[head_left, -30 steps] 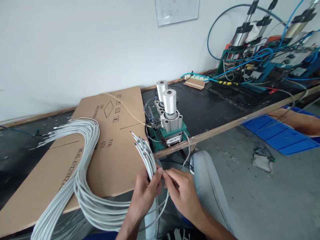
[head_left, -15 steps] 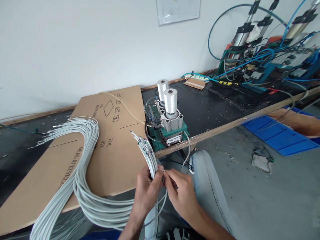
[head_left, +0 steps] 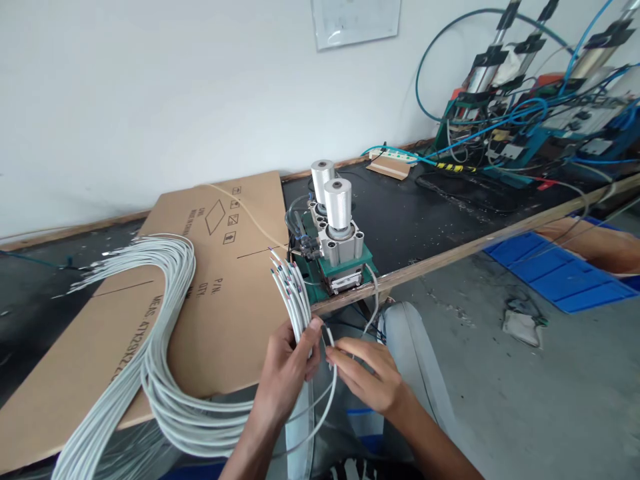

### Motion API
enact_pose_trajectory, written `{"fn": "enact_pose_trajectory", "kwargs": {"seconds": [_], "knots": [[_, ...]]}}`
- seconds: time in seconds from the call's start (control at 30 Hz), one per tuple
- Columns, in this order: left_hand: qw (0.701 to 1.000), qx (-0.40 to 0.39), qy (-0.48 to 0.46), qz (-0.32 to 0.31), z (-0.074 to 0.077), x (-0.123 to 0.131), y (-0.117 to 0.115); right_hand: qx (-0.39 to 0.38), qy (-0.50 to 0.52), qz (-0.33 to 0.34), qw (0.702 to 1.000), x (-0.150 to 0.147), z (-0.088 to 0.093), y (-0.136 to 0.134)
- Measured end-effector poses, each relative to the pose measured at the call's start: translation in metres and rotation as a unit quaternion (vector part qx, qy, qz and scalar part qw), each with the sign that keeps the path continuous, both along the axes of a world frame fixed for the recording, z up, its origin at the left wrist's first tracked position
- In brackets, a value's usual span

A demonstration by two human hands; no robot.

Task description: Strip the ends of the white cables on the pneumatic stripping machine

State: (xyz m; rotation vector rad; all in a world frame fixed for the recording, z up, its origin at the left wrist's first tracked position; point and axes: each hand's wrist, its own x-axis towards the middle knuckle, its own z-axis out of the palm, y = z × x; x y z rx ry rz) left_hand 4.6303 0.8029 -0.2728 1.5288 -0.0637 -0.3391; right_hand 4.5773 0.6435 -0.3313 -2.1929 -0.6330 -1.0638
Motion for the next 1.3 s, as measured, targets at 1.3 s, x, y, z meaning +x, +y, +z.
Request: {"fn": "enact_pose_trajectory", "kwargs": {"seconds": [1.3], "knots": [[0.981, -0.110, -0.001, 0.158, 0.038, -0.006, -0.012, 0.052, -0.004, -0.102, 0.993, 0.062, -0.030, -0.025]]}}
